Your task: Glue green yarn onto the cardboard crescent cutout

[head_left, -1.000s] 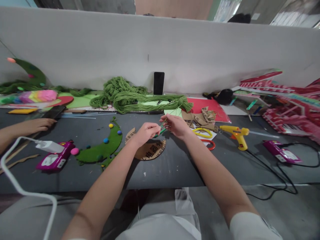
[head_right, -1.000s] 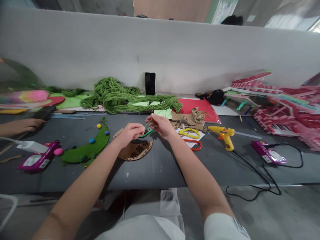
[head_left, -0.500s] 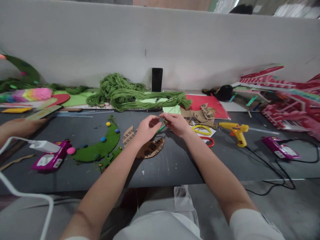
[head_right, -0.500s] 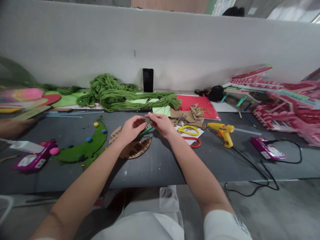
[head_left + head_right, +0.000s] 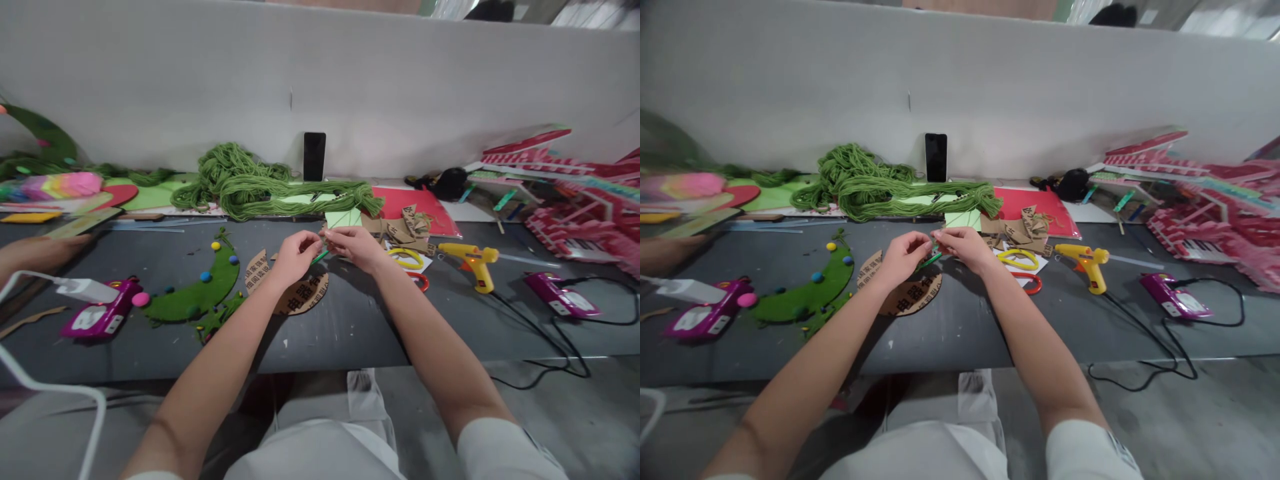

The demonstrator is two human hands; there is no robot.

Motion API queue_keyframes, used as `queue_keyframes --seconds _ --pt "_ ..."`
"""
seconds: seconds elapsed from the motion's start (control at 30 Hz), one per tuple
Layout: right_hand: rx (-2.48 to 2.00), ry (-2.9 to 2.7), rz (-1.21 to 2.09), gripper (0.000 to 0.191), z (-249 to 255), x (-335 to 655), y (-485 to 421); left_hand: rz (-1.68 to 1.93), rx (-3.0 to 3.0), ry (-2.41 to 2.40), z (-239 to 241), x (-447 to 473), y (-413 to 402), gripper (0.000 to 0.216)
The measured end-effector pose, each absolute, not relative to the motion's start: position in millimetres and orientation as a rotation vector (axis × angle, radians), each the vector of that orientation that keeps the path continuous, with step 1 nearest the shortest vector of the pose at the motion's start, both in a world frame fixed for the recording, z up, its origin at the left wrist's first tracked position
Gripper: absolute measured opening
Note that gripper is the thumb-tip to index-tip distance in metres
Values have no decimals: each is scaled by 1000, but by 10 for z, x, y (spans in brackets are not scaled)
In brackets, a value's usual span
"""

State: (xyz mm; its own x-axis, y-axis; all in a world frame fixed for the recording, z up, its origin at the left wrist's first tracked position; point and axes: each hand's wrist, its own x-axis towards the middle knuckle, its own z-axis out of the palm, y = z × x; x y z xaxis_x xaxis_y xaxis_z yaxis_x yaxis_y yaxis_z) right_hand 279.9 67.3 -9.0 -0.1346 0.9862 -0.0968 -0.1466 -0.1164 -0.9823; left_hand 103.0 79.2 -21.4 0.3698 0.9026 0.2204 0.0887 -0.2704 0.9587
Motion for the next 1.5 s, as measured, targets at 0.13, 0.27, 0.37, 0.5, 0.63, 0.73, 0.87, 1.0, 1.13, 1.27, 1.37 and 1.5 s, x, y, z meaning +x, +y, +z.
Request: queue_keyframes --seconds 0.13,0.27,0.37,0.5,0.63,0.73,0.87,1.0,1.13,1.27,1.37,1.5 --pt "-1197 -1372 1344 34 -87 2898 650 1018 1661 933 -186 1007 778 16" --pt "-1185 -1488 1271 33 -63 2931 629 1006 1662 945 -176 997 775 15" --pt "-1200 -1550 1253 31 -49 2929 622 996 1669 935 -182 997 778 16" --pt "-1221 -1591 1244 26 -68 2918 629 998 1675 929 -193 1001 781 14" --pt "-1224 -1608 1247 25 -113 2901 650 998 1674 939 -178 1002 774 13" --pt "-1223 -1616 1235 26 -130 2882 657 998 1649 949 -157 999 759 16" --pt "-1213 -1621 1195 28 -122 2854 657 948 1542 958 -154 991 743 24" --pt "-1200 -1630 1148 29 -112 2829 656 875 1502 936 -188 982 757 32" --pt "-1208 -1685 1047 29 -116 2818 653 929 1531 925 -222 972 786 24" --pt "-1247 -1728 991 29 -119 2827 652 953 1494 952 -234 967 798 21" --pt "-1259 -1720 983 29 -118 2837 658 944 1481 958 -231 972 796 19" --pt "-1297 -1680 1034 26 -142 2842 675 936 1482 941 -226 981 795 16"
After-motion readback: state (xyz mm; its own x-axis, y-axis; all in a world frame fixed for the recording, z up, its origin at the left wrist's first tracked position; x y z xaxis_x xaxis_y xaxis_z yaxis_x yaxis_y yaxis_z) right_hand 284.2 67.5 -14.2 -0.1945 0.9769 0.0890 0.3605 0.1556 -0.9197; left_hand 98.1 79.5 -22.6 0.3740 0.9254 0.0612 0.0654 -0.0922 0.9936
